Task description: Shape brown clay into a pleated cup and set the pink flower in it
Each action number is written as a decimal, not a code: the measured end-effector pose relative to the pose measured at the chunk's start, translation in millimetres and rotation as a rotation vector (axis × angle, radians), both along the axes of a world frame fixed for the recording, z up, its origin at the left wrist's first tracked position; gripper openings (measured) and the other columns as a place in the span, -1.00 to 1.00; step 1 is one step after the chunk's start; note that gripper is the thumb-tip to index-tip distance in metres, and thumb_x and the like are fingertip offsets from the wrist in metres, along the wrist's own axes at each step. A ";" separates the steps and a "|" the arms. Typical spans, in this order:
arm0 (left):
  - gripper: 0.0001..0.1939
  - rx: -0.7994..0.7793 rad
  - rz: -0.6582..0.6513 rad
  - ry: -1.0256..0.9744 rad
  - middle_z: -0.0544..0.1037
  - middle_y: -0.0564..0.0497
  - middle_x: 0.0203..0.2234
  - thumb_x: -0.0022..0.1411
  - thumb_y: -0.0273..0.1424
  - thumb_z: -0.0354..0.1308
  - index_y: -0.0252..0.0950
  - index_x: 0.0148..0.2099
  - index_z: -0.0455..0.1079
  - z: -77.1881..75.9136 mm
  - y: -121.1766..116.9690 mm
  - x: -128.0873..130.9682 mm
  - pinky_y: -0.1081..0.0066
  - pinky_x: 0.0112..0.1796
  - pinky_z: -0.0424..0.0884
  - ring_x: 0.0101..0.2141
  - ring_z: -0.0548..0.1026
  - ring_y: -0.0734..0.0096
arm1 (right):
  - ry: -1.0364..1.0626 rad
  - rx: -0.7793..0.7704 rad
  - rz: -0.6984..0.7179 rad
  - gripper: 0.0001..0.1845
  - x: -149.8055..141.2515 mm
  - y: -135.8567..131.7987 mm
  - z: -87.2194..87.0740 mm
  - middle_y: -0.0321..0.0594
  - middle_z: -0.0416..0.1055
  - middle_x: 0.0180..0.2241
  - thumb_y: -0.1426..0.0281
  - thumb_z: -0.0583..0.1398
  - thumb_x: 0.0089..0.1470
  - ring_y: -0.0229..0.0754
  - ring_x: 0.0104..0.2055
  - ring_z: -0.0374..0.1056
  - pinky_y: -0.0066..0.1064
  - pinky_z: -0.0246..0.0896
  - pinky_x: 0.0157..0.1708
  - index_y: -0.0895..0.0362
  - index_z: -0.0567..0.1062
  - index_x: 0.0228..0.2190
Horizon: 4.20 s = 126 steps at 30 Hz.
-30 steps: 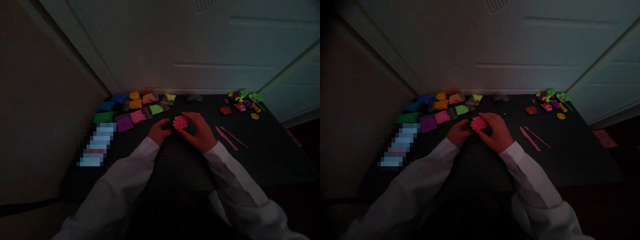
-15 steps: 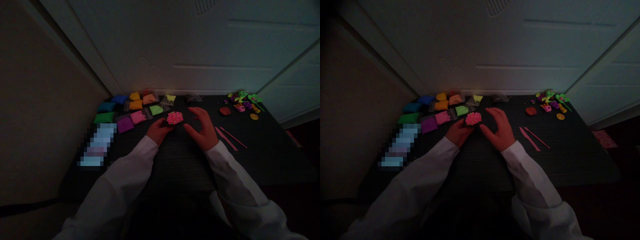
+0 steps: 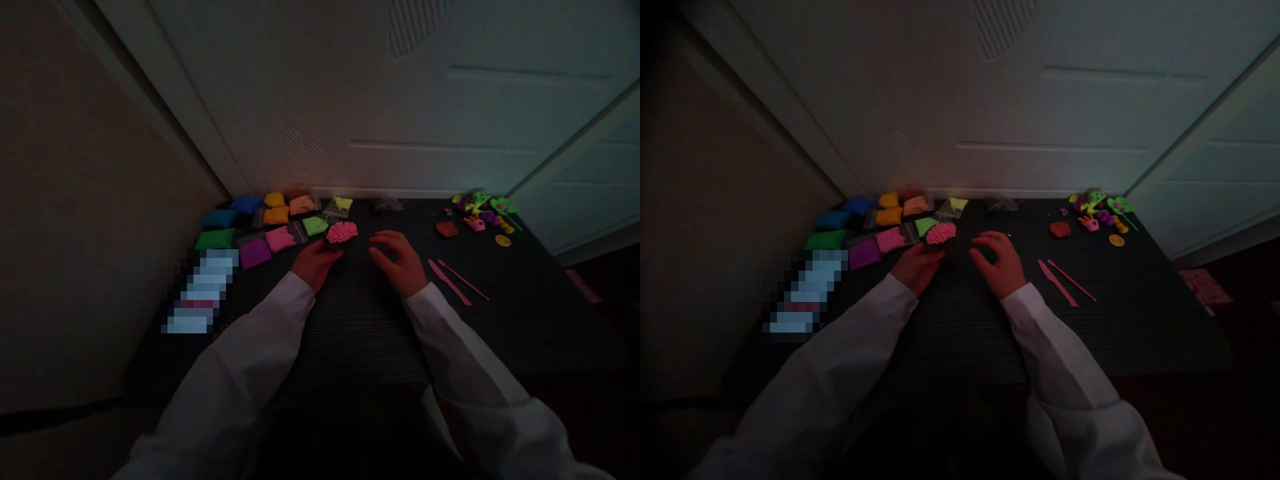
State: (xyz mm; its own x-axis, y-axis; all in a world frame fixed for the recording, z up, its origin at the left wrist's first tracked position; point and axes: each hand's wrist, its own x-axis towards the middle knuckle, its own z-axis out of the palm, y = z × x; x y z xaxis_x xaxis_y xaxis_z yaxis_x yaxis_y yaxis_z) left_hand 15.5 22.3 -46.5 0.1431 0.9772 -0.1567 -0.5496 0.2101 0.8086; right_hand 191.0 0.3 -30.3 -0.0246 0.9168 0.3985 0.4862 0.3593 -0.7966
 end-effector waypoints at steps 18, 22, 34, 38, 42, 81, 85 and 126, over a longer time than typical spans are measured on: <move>-0.72 0.054 -0.147 0.072 0.62 -0.10 -0.36 -0.24 -0.47 0.33 -0.35 -0.33 0.55 1.6 -7.2 5.2 0.11 0.03 0.24 -0.16 0.51 0.14 | 0.165 -0.161 0.153 -0.82 -8.6 3.0 -8.5 -0.20 0.39 -0.12 0.27 0.26 -0.10 -0.15 -0.06 0.34 -0.22 0.25 -0.05 0.03 0.55 -0.37; -0.69 0.094 -0.127 0.173 0.62 -0.06 -0.35 -0.25 -0.44 0.36 -0.33 -0.32 0.56 -6.0 -3.7 2.0 0.11 0.04 0.21 -0.16 0.50 0.15 | 0.199 -0.186 0.147 -0.82 -6.6 6.3 -13.1 -0.19 0.39 -0.13 0.24 0.27 -0.13 -0.13 -0.07 0.34 -0.20 0.26 -0.07 0.05 0.54 -0.43; -0.69 0.216 -0.085 0.418 0.59 0.05 -0.38 -0.26 -0.38 0.39 -0.28 -0.33 0.55 -18.9 4.7 -7.2 0.16 0.02 0.21 -0.21 0.48 0.24 | 0.235 -0.245 0.213 -0.74 -5.4 8.2 -17.2 -0.16 0.36 -0.09 0.31 0.29 -0.17 -0.08 -0.03 0.30 -0.18 0.21 -0.02 0.07 0.54 -0.33; -0.70 0.217 -0.091 0.414 0.58 0.06 -0.40 -0.26 -0.39 0.40 -0.28 -0.35 0.54 -17.8 2.8 -5.6 0.17 0.01 0.23 -0.24 0.48 0.28 | 0.255 -0.261 0.231 -0.71 -5.3 8.4 -18.7 -0.19 0.35 -0.08 0.31 0.31 -0.19 -0.09 -0.01 0.30 -0.18 0.18 0.02 0.06 0.54 -0.31; -0.67 0.210 -0.097 0.386 0.58 0.05 -0.38 -0.28 -0.41 0.40 -0.28 -0.33 0.54 -15.0 0.6 -3.7 0.19 -0.01 0.25 -0.23 0.47 0.29 | 0.294 -0.285 0.245 -0.66 -4.9 8.6 -18.0 -0.22 0.37 -0.07 0.31 0.33 -0.21 -0.09 0.00 0.30 -0.20 0.17 0.03 0.05 0.54 -0.28; -0.80 0.438 -0.111 0.766 0.52 -0.02 -0.24 -0.08 -0.33 0.28 -0.23 -0.31 0.55 0.3 -0.4 -14.2 0.22 -0.01 0.28 -0.13 0.44 0.23 | 0.252 -0.316 0.250 -0.80 -2.9 8.6 -14.0 -0.23 0.44 -0.17 0.28 0.27 -0.14 -0.14 -0.06 0.34 -0.22 0.16 0.03 0.08 0.56 -0.39; -0.80 0.468 -0.133 0.815 0.53 -0.03 -0.23 -0.07 -0.34 0.27 -0.22 -0.31 0.55 -0.7 0.8 -14.4 0.21 -0.01 0.28 -0.14 0.45 0.22 | 0.145 -0.286 0.247 -0.76 -1.3 8.8 -14.1 -0.21 0.45 -0.15 0.32 0.27 -0.13 -0.12 -0.07 0.36 -0.20 0.18 0.00 0.07 0.56 -0.32; -0.48 0.262 -0.187 0.700 0.42 -0.12 -0.13 -0.04 -0.37 0.05 -0.25 0.05 0.30 8.3 -6.6 -16.1 0.44 -0.58 0.31 -0.50 0.44 0.46 | -0.248 -0.249 0.149 -0.68 23.8 7.7 -2.6 -0.19 0.46 -0.26 0.54 0.16 -0.08 -0.13 -0.23 0.38 -0.18 0.28 -0.17 0.09 0.48 -0.22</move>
